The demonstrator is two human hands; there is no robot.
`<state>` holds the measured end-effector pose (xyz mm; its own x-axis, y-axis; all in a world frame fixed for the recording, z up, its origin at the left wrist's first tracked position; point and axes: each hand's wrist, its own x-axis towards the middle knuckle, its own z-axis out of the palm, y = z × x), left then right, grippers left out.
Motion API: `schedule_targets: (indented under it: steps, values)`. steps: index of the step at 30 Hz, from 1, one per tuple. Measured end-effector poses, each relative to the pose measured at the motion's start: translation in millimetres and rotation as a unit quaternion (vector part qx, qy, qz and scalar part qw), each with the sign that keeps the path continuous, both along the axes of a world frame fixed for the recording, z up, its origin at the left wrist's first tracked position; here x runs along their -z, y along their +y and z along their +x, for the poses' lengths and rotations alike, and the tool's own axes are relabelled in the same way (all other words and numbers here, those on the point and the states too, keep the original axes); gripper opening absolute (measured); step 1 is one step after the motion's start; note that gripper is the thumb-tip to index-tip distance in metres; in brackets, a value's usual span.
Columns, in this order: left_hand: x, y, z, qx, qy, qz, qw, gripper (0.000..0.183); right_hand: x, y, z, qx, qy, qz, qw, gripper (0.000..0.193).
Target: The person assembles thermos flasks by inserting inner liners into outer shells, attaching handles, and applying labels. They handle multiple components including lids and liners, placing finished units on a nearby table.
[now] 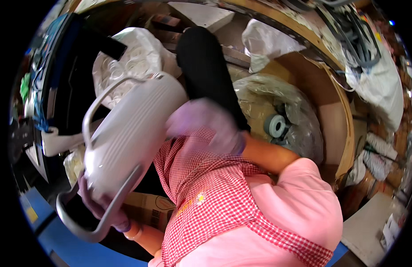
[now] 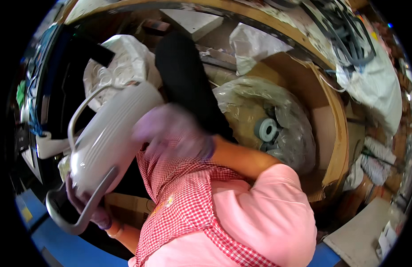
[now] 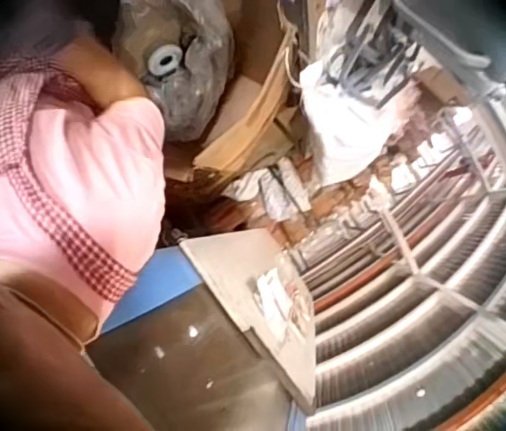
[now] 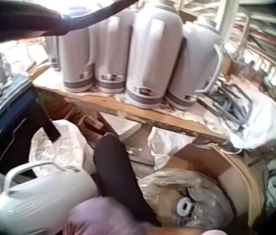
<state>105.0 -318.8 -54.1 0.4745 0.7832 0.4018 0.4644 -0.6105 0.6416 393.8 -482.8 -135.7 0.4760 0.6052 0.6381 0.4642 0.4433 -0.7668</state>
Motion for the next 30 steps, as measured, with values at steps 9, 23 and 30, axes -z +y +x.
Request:
schedule_targets:
  steps: [9, 23, 30]
  values:
    - [45, 24, -80, -0.178, 0.029, 0.047, 0.982, 0.047, 339, -448, 126, 0.238, 0.271, -0.815, 0.452, 0.05]
    - [35, 40, -14, -0.106, 0.205, 0.211, 0.95, 0.059, 261, -470, 11, -0.08, -0.107, -0.941, 0.31, 0.057]
    - [38, 25, -9, -0.121, -0.015, 0.018, 0.992, 0.057, 287, -506, 94, 0.183, -0.192, -0.916, 0.3, 0.053]
